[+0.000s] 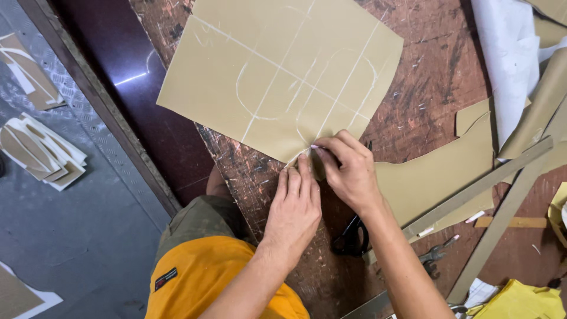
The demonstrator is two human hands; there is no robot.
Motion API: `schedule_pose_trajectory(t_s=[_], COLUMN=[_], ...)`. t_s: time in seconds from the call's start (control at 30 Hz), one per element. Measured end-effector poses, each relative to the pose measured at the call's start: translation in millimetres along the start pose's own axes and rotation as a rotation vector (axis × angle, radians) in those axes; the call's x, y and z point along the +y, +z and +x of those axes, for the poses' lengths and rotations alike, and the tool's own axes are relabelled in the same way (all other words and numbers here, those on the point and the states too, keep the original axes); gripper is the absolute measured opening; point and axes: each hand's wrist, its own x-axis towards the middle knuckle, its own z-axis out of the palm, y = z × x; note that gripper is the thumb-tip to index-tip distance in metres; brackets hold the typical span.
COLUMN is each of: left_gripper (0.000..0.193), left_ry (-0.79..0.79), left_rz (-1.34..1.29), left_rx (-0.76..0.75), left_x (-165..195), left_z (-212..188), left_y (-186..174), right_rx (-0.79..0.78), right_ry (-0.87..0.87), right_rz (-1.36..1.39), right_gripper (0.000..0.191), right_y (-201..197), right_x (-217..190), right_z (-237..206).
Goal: The person uses a white chalk marker to trace and refine outlines on a large sheet of cardboard, then uses a metal ruler to draw straight lines across the sheet. The person repeatedly repositions a small triangular cardboard template to mark additional curved sections.
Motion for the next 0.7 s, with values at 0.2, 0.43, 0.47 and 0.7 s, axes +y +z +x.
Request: schedule_pose_trajectory(t_s=[0.2,0.43,0.47,0.7], left_gripper=[0.055,0.055,0.055,0.055], left_ry=[0.002,0.018,0.020,0.042], left_rz=[0.034,0.035,0.041,0.052], left_rx=[0.009,0.029,0.029,-0.015], left_x=[-1.9,-3.5,-4.0,-6.5], left_z=[-1.0,-1.4,-1.8,-6.2], left_y=[-2.5,-4.6,-4.9,-7.6], right_rx=[-0.066,-0.188,-0.206,-0.349], right_ry=[-0.071,-0.122,-0.125,-0.159], right_rz=[-0.065,0.012,-0.003,0.026], right_gripper=[0.015,0.014,0.014,0.014], right_y=[0.5,0.6,0.1,2.6], right_x=[2.8,2.5,1.9,-3.3], right_z=[7.8,19.9,21.4,30.4])
